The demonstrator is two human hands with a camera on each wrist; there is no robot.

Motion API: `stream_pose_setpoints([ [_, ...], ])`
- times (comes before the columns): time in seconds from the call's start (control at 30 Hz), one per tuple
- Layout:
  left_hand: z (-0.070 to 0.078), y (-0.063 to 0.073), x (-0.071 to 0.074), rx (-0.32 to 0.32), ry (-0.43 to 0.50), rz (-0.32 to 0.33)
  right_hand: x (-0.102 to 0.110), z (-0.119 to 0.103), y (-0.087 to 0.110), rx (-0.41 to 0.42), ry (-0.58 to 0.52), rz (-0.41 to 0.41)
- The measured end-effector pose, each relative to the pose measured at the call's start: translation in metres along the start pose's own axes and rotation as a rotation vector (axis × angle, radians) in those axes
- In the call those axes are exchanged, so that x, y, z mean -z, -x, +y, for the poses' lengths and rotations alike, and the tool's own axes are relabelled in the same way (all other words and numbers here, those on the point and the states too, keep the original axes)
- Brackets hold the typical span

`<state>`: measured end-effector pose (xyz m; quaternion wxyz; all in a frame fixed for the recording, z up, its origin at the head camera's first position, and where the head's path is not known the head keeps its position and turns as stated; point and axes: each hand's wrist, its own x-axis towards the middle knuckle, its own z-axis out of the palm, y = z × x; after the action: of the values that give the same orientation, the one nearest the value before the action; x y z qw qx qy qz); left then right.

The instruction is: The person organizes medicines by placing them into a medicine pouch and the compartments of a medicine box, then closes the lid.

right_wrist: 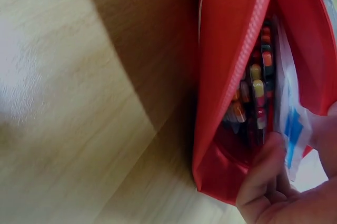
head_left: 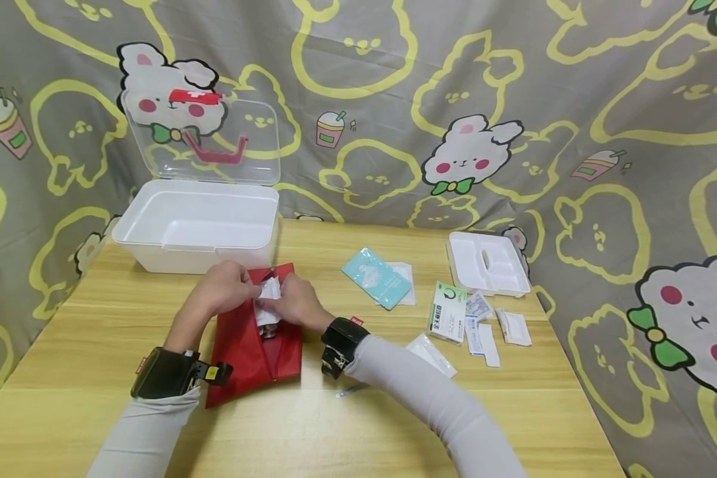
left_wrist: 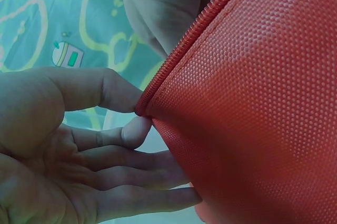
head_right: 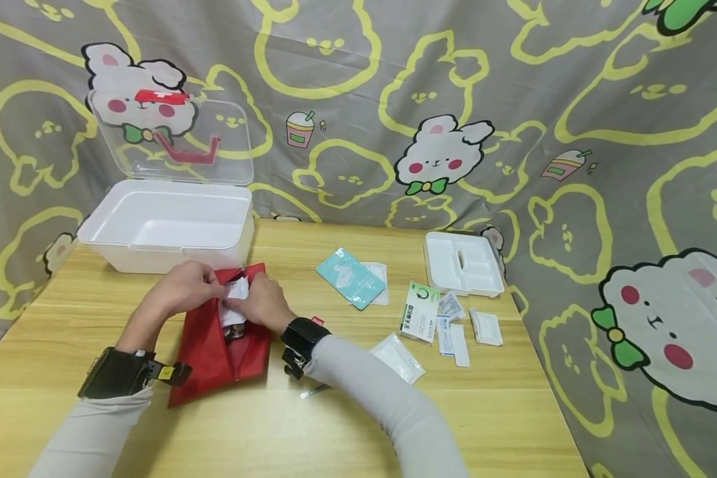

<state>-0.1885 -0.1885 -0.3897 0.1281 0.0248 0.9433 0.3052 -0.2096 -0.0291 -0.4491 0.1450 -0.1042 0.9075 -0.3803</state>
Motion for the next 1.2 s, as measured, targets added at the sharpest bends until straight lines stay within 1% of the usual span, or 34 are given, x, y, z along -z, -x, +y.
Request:
stream_pose_setpoints([
  [0.23, 0.003, 0.000, 0.000, -0.011, -0.014, 0.010, -0.005, -0.003, -0.001, -0.006, -0.004, 0.026],
  [0.37, 0.002, 0.000, -0.001, -0.006, -0.010, 0.009, -0.009, -0.003, -0.002, -0.014, -0.003, 0.029],
  [0.57, -0.001, -0.002, -0.002, 0.007, 0.010, -0.010, -0.008, -0.001, -0.002, -0.012, 0.032, 0.024],
  [0.87, -0.003, -0.003, -0.003, -0.002, 0.015, -0.016, 0.000, 0.001, -0.002, 0.051, 0.110, -0.010],
  [0.97, -0.003, -0.003, -0.003, 0.005, 0.015, -0.021, 0.005, 0.001, -0.002, 0.043, 0.123, -0.038],
  [1.07, -0.003, -0.003, -0.003, 0.017, 0.020, -0.027, 0.012, 0.002, -0.004, 0.018, 0.122, -0.068],
  [1.2, -0.003, -0.003, -0.003, 0.027, 0.024, -0.029, 0.027, 0.007, -0.007, 0.009, 0.119, -0.069],
])
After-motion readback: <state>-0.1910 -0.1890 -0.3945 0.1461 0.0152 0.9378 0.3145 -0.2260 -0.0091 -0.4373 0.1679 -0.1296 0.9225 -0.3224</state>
